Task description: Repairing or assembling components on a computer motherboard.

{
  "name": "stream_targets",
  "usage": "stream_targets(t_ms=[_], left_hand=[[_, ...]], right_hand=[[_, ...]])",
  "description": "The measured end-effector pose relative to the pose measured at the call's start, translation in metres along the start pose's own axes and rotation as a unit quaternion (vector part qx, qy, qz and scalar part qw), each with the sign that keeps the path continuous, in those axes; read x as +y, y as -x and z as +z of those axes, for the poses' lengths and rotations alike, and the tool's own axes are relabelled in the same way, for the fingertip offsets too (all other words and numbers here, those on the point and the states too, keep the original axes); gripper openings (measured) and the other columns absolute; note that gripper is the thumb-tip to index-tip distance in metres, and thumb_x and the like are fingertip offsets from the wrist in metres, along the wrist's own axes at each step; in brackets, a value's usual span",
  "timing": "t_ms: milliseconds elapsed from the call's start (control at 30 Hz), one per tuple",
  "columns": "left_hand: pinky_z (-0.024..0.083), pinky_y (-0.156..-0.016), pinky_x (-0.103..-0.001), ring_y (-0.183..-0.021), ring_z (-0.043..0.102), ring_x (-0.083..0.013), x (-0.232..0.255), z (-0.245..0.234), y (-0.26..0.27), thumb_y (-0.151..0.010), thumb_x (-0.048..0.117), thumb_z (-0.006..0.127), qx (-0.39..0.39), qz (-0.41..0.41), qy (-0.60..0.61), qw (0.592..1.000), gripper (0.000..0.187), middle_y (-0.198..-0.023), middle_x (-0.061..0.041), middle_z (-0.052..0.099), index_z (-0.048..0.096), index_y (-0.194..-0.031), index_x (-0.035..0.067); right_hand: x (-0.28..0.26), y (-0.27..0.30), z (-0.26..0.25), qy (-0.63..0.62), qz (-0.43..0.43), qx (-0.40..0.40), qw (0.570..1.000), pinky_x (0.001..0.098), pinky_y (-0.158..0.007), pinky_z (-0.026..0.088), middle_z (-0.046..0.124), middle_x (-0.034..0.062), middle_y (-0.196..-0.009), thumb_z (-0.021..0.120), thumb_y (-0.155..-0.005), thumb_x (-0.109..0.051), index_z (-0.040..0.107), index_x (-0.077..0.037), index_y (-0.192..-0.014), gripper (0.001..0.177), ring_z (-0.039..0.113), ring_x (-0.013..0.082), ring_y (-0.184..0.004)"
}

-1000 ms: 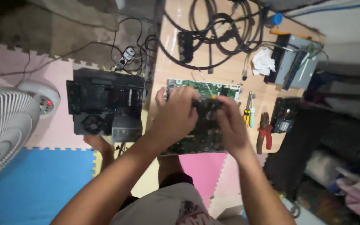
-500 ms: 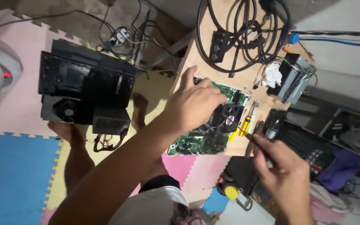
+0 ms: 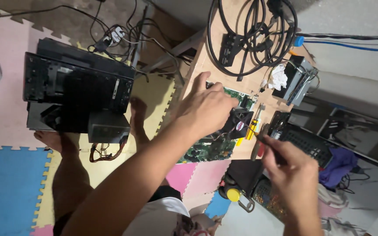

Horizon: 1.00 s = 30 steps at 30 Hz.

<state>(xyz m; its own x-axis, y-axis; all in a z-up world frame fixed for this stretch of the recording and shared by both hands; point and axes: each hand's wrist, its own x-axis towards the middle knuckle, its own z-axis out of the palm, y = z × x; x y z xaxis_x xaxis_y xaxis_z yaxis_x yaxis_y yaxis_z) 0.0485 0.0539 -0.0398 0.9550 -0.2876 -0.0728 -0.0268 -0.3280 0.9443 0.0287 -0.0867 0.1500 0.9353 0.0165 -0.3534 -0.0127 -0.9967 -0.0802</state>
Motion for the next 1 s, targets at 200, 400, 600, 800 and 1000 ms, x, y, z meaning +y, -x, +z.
stream_targets(t_ms=[200,400,600,800,1000], left_hand=[[0.012,-0.123,-0.060,-0.116,0.061,-0.0252,0.000,-0.005,0.003,-0.080,-0.006,0.053,-0.006,-0.006,0.014,1.000,0.038,-0.099,-0.008,0.075,0.077,-0.101,0.014],[0.017,-0.119,-0.058,-0.121,0.056,-0.0332,0.000,-0.004,0.005,-0.085,0.001,0.051,0.029,-0.004,0.031,0.999,0.031,-0.101,-0.010,0.074,0.077,-0.094,0.013],[0.012,-0.123,-0.060,-0.117,0.060,-0.0252,-0.002,0.002,-0.001,-0.089,0.003,0.051,-0.005,-0.002,0.020,1.000,0.031,-0.099,-0.007,0.075,0.077,-0.101,0.013],[0.011,-0.121,-0.062,-0.115,0.061,-0.0271,-0.002,0.010,0.001,-0.088,0.003,0.057,0.028,0.006,0.026,0.999,0.026,-0.099,-0.007,0.076,0.077,-0.102,0.013],[0.007,-0.123,-0.063,-0.117,0.060,-0.0259,-0.004,0.006,-0.001,-0.084,0.003,0.062,0.002,-0.003,0.032,0.999,0.019,-0.093,-0.005,0.075,0.075,-0.096,0.010]], right_hand=[[-0.005,-0.048,-0.022,0.063,0.041,-0.107,0.991,0.0243,-0.045,0.038,0.071,0.0023,-0.065,0.073,-0.088,-0.013,0.079,-0.006,-0.111,0.025,0.047,0.0054,-0.051],[0.017,-0.069,-0.028,0.050,0.027,-0.156,0.986,0.0260,-0.045,0.030,0.057,0.0013,-0.060,0.073,-0.090,-0.016,0.081,-0.006,-0.107,0.021,0.037,0.0029,-0.053],[-0.029,-0.030,-0.010,0.270,-0.217,-0.038,0.937,0.0425,-0.049,0.051,0.070,0.0153,-0.072,0.070,-0.090,-0.022,0.076,-0.009,-0.099,0.017,0.065,0.0323,-0.055],[-0.036,-0.020,0.000,0.341,-0.145,-0.079,0.926,0.0477,-0.052,0.055,0.074,0.0153,-0.077,0.065,-0.092,-0.025,0.072,-0.009,-0.099,0.019,0.069,0.0373,-0.059],[-0.040,-0.030,-0.023,0.192,-0.111,-0.086,0.971,0.0401,-0.052,0.054,0.073,0.0180,-0.078,0.071,-0.087,-0.019,0.077,-0.009,-0.105,0.021,0.070,0.0309,-0.057]])
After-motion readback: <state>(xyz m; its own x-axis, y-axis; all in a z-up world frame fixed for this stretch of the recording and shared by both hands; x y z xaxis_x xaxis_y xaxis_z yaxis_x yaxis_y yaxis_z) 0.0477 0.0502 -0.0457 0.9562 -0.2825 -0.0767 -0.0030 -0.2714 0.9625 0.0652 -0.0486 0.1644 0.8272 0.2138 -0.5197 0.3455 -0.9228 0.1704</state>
